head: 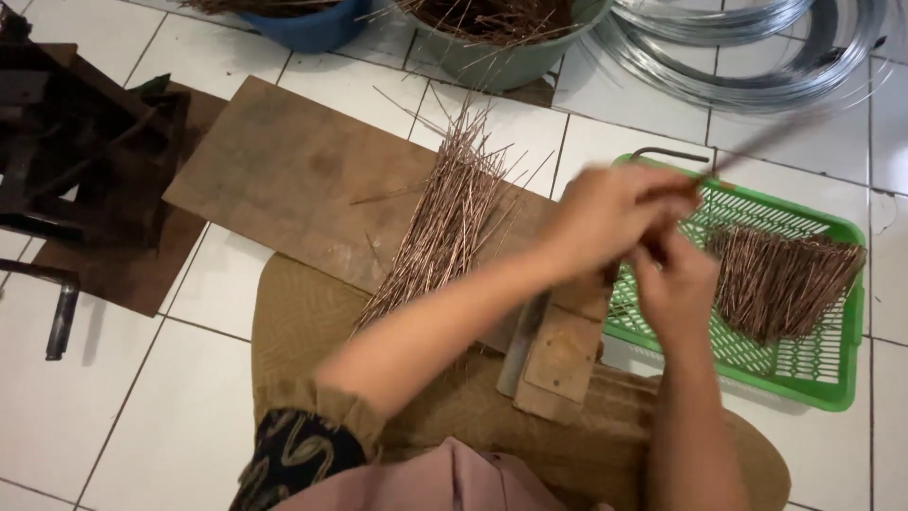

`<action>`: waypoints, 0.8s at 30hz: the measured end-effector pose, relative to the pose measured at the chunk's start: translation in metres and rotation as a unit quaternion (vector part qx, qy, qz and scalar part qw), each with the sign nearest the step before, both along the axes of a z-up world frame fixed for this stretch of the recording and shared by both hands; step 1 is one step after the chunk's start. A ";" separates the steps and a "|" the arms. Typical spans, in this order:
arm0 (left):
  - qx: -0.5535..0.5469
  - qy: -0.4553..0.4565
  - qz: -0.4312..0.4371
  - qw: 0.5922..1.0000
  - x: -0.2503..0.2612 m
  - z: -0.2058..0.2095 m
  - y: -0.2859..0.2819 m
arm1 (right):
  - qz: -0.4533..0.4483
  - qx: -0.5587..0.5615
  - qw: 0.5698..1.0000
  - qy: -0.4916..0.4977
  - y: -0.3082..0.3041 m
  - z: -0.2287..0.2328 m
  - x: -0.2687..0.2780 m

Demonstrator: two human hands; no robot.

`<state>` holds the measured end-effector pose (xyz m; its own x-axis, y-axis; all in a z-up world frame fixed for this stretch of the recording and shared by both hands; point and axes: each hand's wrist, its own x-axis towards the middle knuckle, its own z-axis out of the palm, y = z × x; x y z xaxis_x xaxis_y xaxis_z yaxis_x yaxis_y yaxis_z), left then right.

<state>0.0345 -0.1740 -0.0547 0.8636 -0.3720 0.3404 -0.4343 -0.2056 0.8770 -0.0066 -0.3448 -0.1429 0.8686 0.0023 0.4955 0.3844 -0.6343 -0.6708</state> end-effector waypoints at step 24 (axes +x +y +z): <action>-0.018 0.341 0.053 0.938 0.147 -0.077 -0.027 | -0.028 0.321 0.884 0.339 -0.001 -0.032 0.088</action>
<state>0.1813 -0.2009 -0.1314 0.9163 -0.2713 -0.2947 0.2520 -0.1813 0.9506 0.0817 -0.3463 -0.1744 0.9564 -0.1424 -0.2551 -0.2638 -0.0456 -0.9635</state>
